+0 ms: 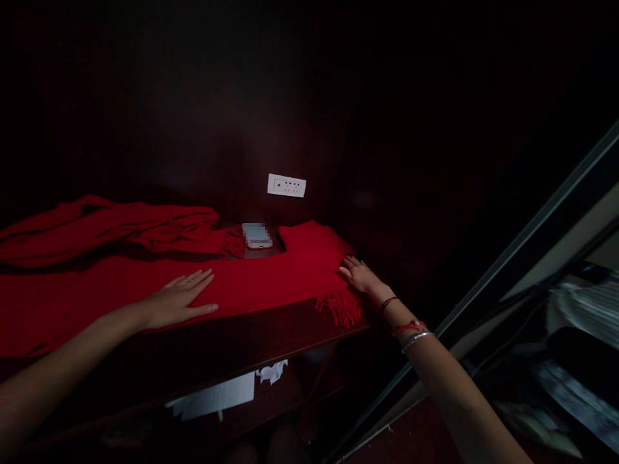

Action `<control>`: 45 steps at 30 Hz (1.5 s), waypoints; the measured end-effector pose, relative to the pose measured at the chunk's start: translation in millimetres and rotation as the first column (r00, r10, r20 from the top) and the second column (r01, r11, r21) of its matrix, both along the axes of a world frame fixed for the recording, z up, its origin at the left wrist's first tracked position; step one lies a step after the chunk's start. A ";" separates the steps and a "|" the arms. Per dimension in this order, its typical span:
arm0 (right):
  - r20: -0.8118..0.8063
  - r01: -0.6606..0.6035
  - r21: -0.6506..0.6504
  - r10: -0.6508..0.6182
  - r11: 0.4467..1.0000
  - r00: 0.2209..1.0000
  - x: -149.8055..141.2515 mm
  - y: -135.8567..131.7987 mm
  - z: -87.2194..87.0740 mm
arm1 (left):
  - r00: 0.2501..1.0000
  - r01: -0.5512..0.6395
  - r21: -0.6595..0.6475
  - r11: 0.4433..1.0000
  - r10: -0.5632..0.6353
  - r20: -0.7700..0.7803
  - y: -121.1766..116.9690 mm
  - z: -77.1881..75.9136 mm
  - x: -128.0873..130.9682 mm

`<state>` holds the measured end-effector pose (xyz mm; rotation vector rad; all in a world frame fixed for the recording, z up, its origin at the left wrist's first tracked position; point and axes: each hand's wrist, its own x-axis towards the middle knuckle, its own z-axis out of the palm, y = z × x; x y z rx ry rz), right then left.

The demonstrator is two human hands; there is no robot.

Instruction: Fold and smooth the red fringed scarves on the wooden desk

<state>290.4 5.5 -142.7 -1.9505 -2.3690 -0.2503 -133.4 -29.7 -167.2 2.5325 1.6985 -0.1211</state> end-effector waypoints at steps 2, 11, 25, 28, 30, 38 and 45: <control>-0.011 -0.164 0.003 0.164 0.986 0.986 -0.3 -2.5 -1.8 | 1.000 -0.005 -0.006 1.000 0.005 0.008 0.6 -1.0 -0.7; 0.016 0.034 -0.024 -0.033 0.999 0.999 7.4 -5.3 -1.2 | 0.986 -0.155 -0.117 0.981 0.146 -0.077 6.3 20.4 22.9; 0.043 0.201 -0.053 -0.199 0.978 0.979 11.2 26.3 16.3 | 0.854 0.386 0.240 0.891 -0.444 0.272 44.6 4.9 223.3; 0.064 0.228 -0.053 -0.224 0.972 0.972 9.9 29.6 11.7 | 0.851 0.413 0.185 0.892 -0.450 0.270 49.0 -7.9 224.7; 0.078 0.245 -0.046 -0.241 0.969 0.967 9.6 33.3 11.1 | 0.850 0.403 0.207 0.891 -0.449 0.276 50.4 -12.0 223.6; 0.093 0.348 0.081 -0.355 0.934 0.930 16.1 37.4 29.4 | 0.851 0.380 0.274 0.884 -0.450 0.270 49.3 -13.4 225.0; 0.105 0.247 0.079 -0.255 0.966 0.961 2.1 23.6 30.9 | 0.907 0.257 0.267 0.929 -0.328 0.265 45.8 -3.5 199.1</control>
